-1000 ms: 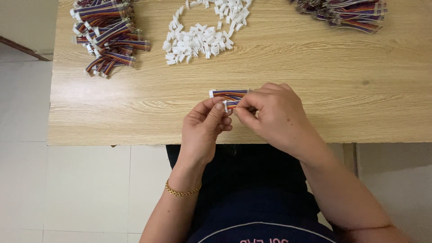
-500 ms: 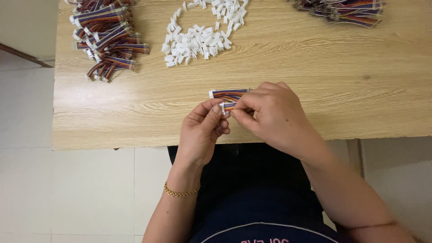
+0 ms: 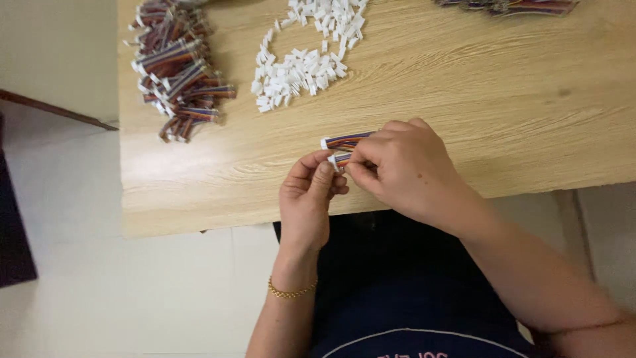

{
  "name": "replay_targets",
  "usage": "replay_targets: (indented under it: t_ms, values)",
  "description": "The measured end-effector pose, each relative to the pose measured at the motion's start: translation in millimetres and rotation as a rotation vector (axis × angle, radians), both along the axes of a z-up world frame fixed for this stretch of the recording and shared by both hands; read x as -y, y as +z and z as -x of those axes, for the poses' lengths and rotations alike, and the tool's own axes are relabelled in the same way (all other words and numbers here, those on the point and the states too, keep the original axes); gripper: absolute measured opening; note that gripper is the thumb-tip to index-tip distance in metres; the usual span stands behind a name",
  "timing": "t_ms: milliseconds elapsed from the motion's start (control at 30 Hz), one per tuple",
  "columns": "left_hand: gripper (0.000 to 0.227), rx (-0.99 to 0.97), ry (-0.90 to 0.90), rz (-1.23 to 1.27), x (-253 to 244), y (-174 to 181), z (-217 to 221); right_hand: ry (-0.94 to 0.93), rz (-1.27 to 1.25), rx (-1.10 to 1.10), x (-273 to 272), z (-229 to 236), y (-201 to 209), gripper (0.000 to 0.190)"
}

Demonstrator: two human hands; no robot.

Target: The person assembles small electronic components by inserting white plastic connectors onto the ends of multi-colored ribbon cables. They handle the cables and connectors by hand, aligning the wires and pushing the connectors into place on a wooden table.

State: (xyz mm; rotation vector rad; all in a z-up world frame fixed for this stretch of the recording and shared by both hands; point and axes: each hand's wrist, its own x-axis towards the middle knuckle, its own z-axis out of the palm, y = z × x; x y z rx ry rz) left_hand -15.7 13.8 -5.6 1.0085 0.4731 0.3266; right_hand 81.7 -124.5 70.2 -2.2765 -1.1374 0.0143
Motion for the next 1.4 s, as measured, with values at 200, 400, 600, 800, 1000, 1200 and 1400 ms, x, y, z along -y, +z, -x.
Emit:
replay_targets:
  t_ms: [200,400,600,800,1000,1200,1400]
  values:
    - [0.02,0.003,-0.019,-0.043,-3.9,-2.8,-1.4,0.034,-0.016,0.012,-0.2,-7.0,-15.8,0.02]
    - [0.018,-0.014,-0.012,-0.108,-1.3,-0.2,-2.9,0.022,0.013,-0.021,1.1,-8.5,-23.7,0.019]
    - [0.019,-0.01,-0.031,-0.183,-5.0,2.0,-5.4,0.061,-0.037,-0.061,2.7,-10.5,-18.8,0.021]
    - [0.017,0.003,-0.037,-0.187,-2.4,-4.8,-10.0,0.01,0.021,0.052,3.2,-12.0,-29.2,0.022]
    - [0.018,0.006,-0.056,-0.173,-7.6,-7.7,-16.4,0.056,-0.09,-0.166,3.2,-16.7,-25.1,0.019]
    - [0.016,-0.017,-0.057,-0.197,-6.8,-6.7,-14.7,-0.023,0.013,0.104,-0.5,-10.3,-35.3,0.021]
    - [0.019,-0.006,-0.052,-0.161,-11.3,-8.7,-12.3,0.034,-0.103,-0.008,-3.6,-11.2,-29.5,0.02]
